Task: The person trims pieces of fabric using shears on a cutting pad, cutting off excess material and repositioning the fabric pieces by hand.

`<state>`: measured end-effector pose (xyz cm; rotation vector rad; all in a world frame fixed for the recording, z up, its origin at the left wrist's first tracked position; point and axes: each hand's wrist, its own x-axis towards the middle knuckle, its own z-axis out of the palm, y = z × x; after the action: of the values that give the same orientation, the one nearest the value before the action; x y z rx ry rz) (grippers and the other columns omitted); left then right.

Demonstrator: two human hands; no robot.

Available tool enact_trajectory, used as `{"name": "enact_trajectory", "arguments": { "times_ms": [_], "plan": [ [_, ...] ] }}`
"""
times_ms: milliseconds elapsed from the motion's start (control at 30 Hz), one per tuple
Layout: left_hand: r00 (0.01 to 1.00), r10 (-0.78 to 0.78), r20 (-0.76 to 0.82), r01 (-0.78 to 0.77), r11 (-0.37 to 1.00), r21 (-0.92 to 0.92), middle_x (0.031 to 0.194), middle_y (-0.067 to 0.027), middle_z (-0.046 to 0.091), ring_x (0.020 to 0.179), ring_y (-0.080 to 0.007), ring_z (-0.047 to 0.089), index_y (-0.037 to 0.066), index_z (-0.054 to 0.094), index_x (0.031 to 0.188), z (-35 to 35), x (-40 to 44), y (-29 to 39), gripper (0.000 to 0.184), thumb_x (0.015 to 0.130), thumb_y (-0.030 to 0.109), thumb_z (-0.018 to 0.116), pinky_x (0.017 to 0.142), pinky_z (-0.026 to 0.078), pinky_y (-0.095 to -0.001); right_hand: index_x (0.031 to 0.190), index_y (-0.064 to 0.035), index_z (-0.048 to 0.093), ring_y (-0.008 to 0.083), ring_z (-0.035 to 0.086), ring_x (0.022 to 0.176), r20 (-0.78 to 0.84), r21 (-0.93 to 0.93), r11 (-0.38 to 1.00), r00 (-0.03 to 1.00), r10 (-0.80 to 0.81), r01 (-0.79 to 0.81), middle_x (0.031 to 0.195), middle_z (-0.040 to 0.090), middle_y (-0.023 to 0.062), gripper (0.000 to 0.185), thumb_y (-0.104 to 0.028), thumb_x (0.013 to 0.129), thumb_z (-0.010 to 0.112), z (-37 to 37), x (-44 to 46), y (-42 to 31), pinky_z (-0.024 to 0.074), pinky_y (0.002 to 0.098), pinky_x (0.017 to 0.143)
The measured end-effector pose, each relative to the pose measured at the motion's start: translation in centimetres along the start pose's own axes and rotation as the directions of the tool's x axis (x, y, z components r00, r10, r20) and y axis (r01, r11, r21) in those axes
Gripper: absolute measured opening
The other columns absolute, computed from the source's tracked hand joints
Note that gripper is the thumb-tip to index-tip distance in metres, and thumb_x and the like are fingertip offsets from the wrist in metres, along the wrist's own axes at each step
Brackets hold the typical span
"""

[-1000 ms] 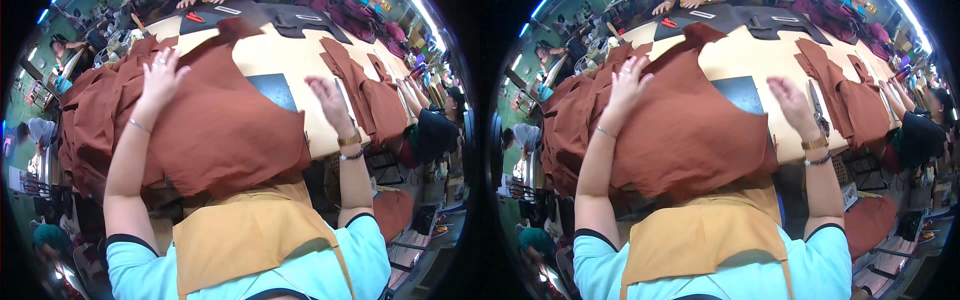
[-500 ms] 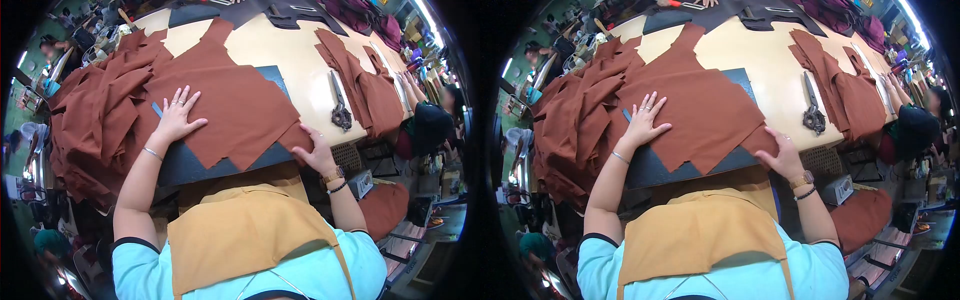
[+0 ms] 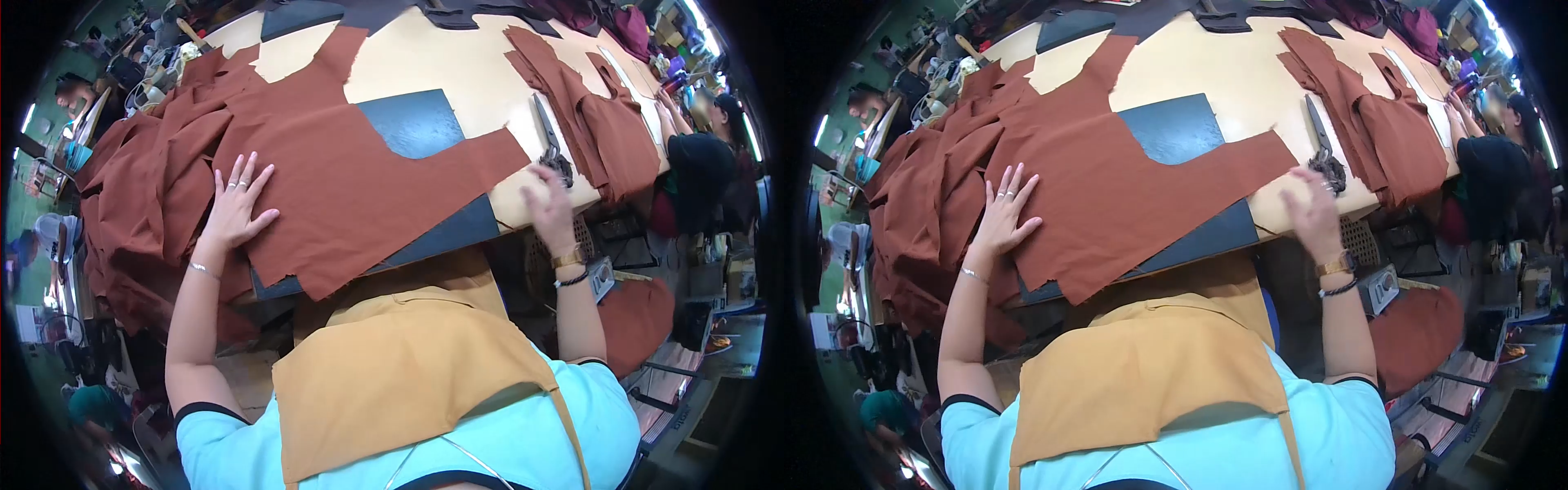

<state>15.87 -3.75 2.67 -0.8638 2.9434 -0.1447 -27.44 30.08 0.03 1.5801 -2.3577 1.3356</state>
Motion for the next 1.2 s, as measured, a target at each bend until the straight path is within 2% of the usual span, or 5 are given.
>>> {"name": "enact_trajectory", "arguments": {
  "times_ms": [333, 500, 667, 867, 1200],
  "plan": [
    [0.980, 0.187, -0.063, -0.196, 0.904, -0.379, 0.144, -0.0107, 0.043, 0.136, -0.0311, 0.036, 0.020, 0.060, 0.124, -0.3, -2.3, 7.8, 0.042, 0.084, 0.035, 0.062, 0.109, 0.026, -0.0569, 0.073, -0.0076, 0.056, 0.0268, 0.055, 0.071, 0.242, -0.148, 0.983, 0.968, -0.068, 0.106, 0.066, 0.053, 0.0075, 0.031, -0.028, 0.072, 0.079, -1.2, -5.1, -4.5, 0.0434, 0.0368, 0.064],
    [0.875, 0.188, -0.446, -0.437, 0.703, -0.561, 0.086, -0.0120, 0.068, 0.079, -0.0284, 0.066, 0.006, 0.064, 0.097, -5.6, -0.4, 12.9, 0.014, 0.084, 0.010, 0.062, 0.080, 0.051, -0.0379, 0.144, -0.0130, 0.033, 0.0304, 0.038, 0.134, 0.365, -0.161, 0.964, 0.920, -0.142, 0.213, 0.139, 0.045, 0.0143, 0.097, -0.038, 0.065, 0.083, 1.1, -1.8, -9.6, 0.0129, 0.0570, 0.113],
    [0.891, 0.038, -0.452, -0.385, 0.590, -0.709, 0.071, -0.0030, 0.057, 0.061, -0.0121, 0.053, 0.003, 0.061, 0.090, -16.2, -2.2, 10.5, 0.014, 0.094, 0.015, 0.055, 0.058, 0.042, -0.0258, 0.097, -0.0070, 0.068, 0.0167, 0.065, 0.081, 0.323, 0.176, 0.980, 0.936, -0.143, 0.089, 0.085, 0.068, 0.0057, 0.018, -0.004, 0.079, 0.071, -3.5, 4.2, -11.9, 0.0496, 0.0298, 0.072],
    [0.959, -0.277, -0.061, 0.037, 0.334, -0.942, 0.090, 0.0005, 0.059, 0.084, -0.0076, 0.053, -0.002, 0.060, 0.107, -15.6, 8.6, 0.2, 0.032, 0.099, 0.027, 0.049, 0.078, 0.044, -0.0226, 0.119, -0.0040, 0.060, 0.0276, 0.061, 0.108, -0.203, -0.294, 0.902, 0.902, -0.382, 0.316, 0.116, 0.064, 0.0144, 0.033, -0.013, 0.087, 0.065, -7.2, 14.0, -12.3, 0.0453, 0.0335, 0.093],
    [0.983, -0.017, -0.185, -0.023, 0.977, -0.213, 0.152, -0.0207, 0.025, 0.142, -0.0398, 0.018, 0.018, 0.035, 0.145, -1.0, 5.8, 8.9, 0.084, 0.080, 0.067, 0.056, 0.108, 0.015, -0.0669, 0.106, -0.0028, 0.064, 0.0313, 0.058, 0.102, 0.392, -0.009, 0.985, 0.906, -0.157, 0.174, 0.104, 0.063, 0.0160, 0.049, -0.043, 0.078, 0.073, 4.4, 3.1, -8.7, 0.0450, 0.0402, 0.090]
  ]
}}
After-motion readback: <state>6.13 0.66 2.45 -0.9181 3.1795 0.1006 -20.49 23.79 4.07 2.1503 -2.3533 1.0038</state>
